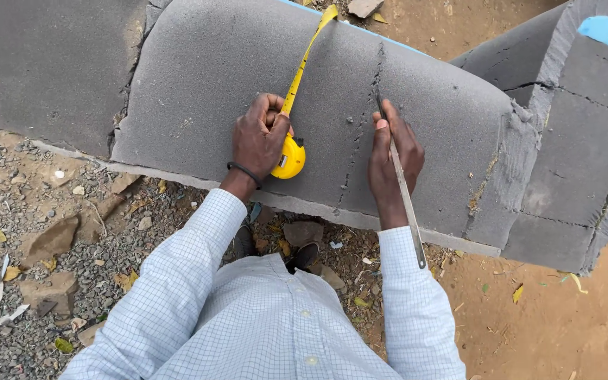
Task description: The person measures a gray foam armrest with a yellow tape measure and marks it with a metal tool. They then cut along the marked line on the foam armrest. The person repeats the measuring and marking process on another section of the foam.
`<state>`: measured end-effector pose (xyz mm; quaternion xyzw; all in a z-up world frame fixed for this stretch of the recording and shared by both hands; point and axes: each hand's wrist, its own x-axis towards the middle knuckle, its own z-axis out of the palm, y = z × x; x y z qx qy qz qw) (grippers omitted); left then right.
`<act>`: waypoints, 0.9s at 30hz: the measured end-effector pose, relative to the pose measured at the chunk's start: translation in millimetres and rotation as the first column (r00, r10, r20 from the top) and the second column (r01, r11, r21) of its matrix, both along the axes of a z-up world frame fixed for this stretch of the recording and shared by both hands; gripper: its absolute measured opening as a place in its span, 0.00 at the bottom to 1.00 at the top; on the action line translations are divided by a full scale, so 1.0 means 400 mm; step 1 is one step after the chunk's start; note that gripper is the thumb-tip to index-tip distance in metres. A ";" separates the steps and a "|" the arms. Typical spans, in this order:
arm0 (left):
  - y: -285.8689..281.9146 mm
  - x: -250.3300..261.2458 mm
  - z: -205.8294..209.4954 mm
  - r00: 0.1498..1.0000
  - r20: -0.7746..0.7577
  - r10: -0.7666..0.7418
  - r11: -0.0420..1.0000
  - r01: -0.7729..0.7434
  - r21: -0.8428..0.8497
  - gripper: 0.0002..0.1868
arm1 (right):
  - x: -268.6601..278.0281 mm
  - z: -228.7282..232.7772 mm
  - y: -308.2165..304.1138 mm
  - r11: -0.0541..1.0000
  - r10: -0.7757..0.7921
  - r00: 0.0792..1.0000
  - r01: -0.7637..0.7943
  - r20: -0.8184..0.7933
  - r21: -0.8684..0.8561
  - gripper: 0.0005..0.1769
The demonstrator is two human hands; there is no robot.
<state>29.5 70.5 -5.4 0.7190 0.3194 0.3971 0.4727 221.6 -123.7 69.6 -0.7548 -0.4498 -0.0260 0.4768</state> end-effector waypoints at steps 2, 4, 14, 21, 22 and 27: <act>-0.005 -0.002 -0.001 1.000 0.004 -0.016 1.000 0.016 0.005 0.06 | 0.036 -0.008 0.029 1.000 -0.018 0.999 0.018 0.051 0.005 0.21; -0.006 -0.005 -0.001 1.000 0.011 -0.022 1.000 0.022 0.001 0.06 | 0.025 -0.007 0.032 0.999 -0.016 1.000 0.016 0.017 -0.029 0.21; -0.001 0.009 0.021 0.999 -0.053 -0.009 1.000 0.008 -0.020 0.06 | -0.333 0.021 -0.338 0.962 -0.025 0.961 -0.052 -0.274 -0.270 0.28; 0.001 0.016 0.023 0.979 -0.200 0.025 0.999 -0.018 0.035 0.12 | -0.290 0.026 -0.286 0.974 -0.083 0.976 0.037 -0.200 -0.225 0.29; 0.002 0.014 0.025 0.980 -0.200 0.018 0.999 -0.008 0.052 0.13 | -0.271 0.029 -0.255 0.984 -0.083 0.984 0.055 -0.158 -0.171 0.27; 0.004 0.018 0.015 0.985 -0.173 0.019 0.998 -0.008 0.066 0.13 | -0.165 -0.004 -0.130 0.981 -0.134 0.983 0.114 -0.125 -0.154 0.27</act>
